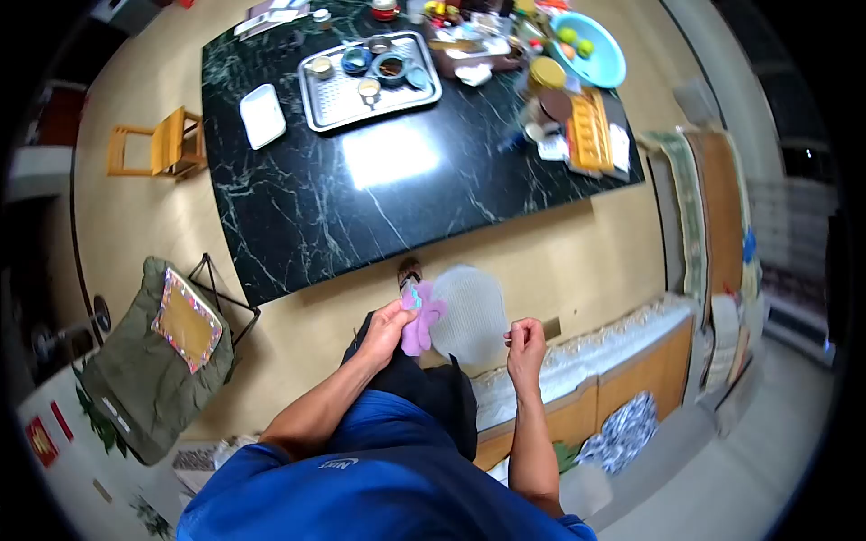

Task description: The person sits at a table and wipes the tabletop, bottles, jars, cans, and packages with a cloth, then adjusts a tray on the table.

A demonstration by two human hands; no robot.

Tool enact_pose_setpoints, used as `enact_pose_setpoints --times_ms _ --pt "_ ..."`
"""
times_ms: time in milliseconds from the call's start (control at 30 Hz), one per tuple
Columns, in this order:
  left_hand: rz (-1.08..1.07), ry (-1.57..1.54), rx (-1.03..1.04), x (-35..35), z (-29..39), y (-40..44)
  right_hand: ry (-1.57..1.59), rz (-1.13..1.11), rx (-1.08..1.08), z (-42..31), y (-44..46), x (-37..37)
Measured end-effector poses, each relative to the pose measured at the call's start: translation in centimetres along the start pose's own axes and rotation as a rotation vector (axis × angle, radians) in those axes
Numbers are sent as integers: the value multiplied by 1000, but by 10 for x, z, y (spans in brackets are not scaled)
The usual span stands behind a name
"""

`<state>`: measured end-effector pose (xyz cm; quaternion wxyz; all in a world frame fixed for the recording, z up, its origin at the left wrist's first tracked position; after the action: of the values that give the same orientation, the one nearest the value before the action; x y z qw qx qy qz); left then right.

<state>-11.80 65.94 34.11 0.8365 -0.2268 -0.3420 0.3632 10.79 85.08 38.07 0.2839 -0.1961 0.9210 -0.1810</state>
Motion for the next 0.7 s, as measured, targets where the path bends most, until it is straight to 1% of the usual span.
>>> enact_pose_setpoints --times_ms 33,67,100,200,233,300,367,433,500,567,633,667,700 --pt "-2 -39 29 7 15 8 -14 -29 -9 -16 15 5" --pt "96 -74 66 8 30 17 -36 -58 -38 -32 33 9" --pt "111 -85 72 6 42 28 -61 -81 -61 -44 49 13" --pt "132 -56 -64 -24 69 52 -121 -169 -150 -72 95 31" --pt "230 27 117 -34 82 64 -146 -201 -187 -85 105 39" --pt "272 252 243 -75 103 93 -151 -245 -190 -101 121 52" --pt "326 215 393 -124 126 133 -229 -294 -237 -109 136 65" --pt "400 105 448 -160 161 159 -261 -338 -238 -103 145 75" --pt "532 222 487 -208 187 194 -287 -397 -187 -92 149 84" --pt "537 100 383 -254 201 230 -333 -423 -158 -79 150 87" --pt "610 -23 243 -301 199 273 -376 -431 -122 -69 151 91" --pt "633 -149 167 -320 195 294 -405 -436 -92 -68 150 95" --pt "622 -232 143 -330 195 310 -432 -436 -61 -64 151 95"
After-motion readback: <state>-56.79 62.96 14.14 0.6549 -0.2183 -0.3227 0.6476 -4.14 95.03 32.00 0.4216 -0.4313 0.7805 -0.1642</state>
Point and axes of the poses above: each hand's wrist, its own y-axis towards the middle knuckle, its own x-axis out of the palm, z = x × y, the point moved 6 cm from there along y, towards the middle knuckle, and after that the axes turned 6 degrees about x, right-handed, at the moved point
